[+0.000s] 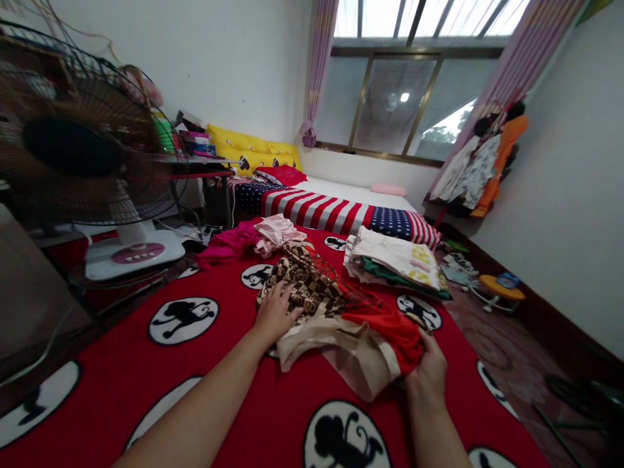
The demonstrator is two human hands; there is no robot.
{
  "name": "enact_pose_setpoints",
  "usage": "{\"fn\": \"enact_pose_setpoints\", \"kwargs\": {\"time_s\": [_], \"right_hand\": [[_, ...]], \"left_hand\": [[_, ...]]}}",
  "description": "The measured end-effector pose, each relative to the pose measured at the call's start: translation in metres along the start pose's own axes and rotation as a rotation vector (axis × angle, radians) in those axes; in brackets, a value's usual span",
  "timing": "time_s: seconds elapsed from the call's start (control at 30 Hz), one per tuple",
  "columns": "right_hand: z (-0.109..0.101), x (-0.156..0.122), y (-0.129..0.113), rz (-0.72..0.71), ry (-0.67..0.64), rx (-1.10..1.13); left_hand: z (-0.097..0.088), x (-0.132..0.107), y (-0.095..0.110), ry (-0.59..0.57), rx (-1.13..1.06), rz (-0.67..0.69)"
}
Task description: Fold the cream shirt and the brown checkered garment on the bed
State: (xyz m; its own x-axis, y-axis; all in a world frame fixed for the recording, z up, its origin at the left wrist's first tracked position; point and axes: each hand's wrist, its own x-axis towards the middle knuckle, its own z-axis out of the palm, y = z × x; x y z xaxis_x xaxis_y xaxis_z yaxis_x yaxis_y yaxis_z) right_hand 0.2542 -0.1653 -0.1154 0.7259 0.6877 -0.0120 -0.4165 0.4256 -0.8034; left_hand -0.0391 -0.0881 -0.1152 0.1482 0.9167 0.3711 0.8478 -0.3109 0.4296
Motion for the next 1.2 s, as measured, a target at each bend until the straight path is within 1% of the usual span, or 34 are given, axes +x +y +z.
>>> {"fn": "enact_pose_setpoints", "kwargs": {"time_s": [0.03,0.1,0.17,0.23,0.33,0.37,0.4,0.43,0.47,0.53,0.6,0.63,0.7,0.73,0.77,0.8,0.83,0.87,0.9,0.93,0.97,1.0,1.03,1.07,1.13,1.2], "right_hand": [[-0.007,0.007,0.001,-0.081,0.077,-0.005],[-0.018,0.019,0.001,-0.199,0.200,-0.013],[-0.025,0.025,0.001,-0.253,0.261,-0.008],[-0.026,0.027,0.000,-0.281,0.270,-0.002],[-0.020,0.025,-0.002,-0.273,0.228,-0.001],[-0.017,0.023,-0.003,-0.261,0.213,-0.008],[-0.014,0.021,-0.004,-0.246,0.199,-0.020],[-0.010,0.018,-0.004,-0.226,0.187,-0.031],[-0.007,0.014,-0.004,-0.209,0.171,-0.054],[-0.002,0.006,-0.003,-0.203,0.110,-0.180],[0.003,-0.002,-0.001,-0.230,0.012,-0.395],[0.005,-0.005,0.000,-0.246,-0.045,-0.518],[0.007,-0.011,0.004,-0.272,-0.153,-0.741],[0.007,-0.013,0.006,-0.290,-0.193,-0.840],[0.007,-0.015,0.009,-0.317,-0.229,-0.936],[0.007,-0.016,0.010,-0.354,-0.265,-1.027],[0.006,-0.017,0.012,-0.394,-0.295,-1.106],[0.005,-0.018,0.012,-0.431,-0.312,-1.169],[0.005,-0.019,0.012,-0.458,-0.316,-1.215],[0.004,-0.020,0.011,-0.470,-0.312,-1.249],[0.004,-0.021,0.009,-0.467,-0.306,-1.279],[0.004,-0.022,0.006,-0.448,-0.311,-1.313],[0.004,-0.023,0.002,-0.419,-0.328,-1.349],[0.005,-0.023,-0.002,-0.380,-0.360,-1.377],[0.004,-0.020,-0.009,-0.269,-0.405,-1.362],[0.002,-0.015,-0.013,-0.143,-0.394,-1.261]], "left_hand": [[0.003,0.000,-0.004,-0.016,0.020,0.003],[0.004,-0.001,-0.006,-0.017,0.046,0.034],[0.000,0.000,-0.001,-0.025,0.062,0.070],[-0.006,0.000,0.006,-0.067,0.068,0.099],[-0.018,-0.003,0.019,-0.132,0.063,0.118],[-0.021,-0.005,0.024,-0.172,0.044,0.133],[-0.024,-0.009,0.029,-0.241,0.005,0.164],[-0.026,-0.013,0.036,-0.346,-0.059,0.214],[-0.026,-0.019,0.042,-0.483,-0.148,0.277],[-0.023,-0.034,0.058,-0.807,-0.366,0.412],[-0.015,-0.050,0.074,-1.145,-0.549,0.496],[-0.011,-0.057,0.081,-1.332,-0.619,0.500],[-0.006,-0.066,0.093,-1.681,-0.726,0.437],[-0.006,-0.067,0.097,-1.785,-0.782,0.387],[-0.006,-0.064,0.099,-1.787,-0.854,0.334],[-0.008,-0.059,0.099,-1.665,-0.932,0.285],[-0.010,-0.052,0.096,-1.423,-0.991,0.245],[-0.011,-0.043,0.090,-1.105,-1.002,0.210],[-0.011,-0.033,0.082,-0.767,-0.946,0.181],[-0.011,-0.024,0.072,-0.455,-0.834,0.159],[-0.009,-0.015,0.061,-0.222,-0.676,0.154],[-0.007,-0.009,0.049,-0.086,-0.515,0.150],[-0.005,-0.003,0.037,-0.035,-0.384,0.132],[-0.003,0.000,0.027,-0.023,-0.276,0.113],[-0.001,0.002,0.014,-0.063,-0.138,0.102],[-0.003,0.001,0.012,-0.095,-0.057,0.124]]}}
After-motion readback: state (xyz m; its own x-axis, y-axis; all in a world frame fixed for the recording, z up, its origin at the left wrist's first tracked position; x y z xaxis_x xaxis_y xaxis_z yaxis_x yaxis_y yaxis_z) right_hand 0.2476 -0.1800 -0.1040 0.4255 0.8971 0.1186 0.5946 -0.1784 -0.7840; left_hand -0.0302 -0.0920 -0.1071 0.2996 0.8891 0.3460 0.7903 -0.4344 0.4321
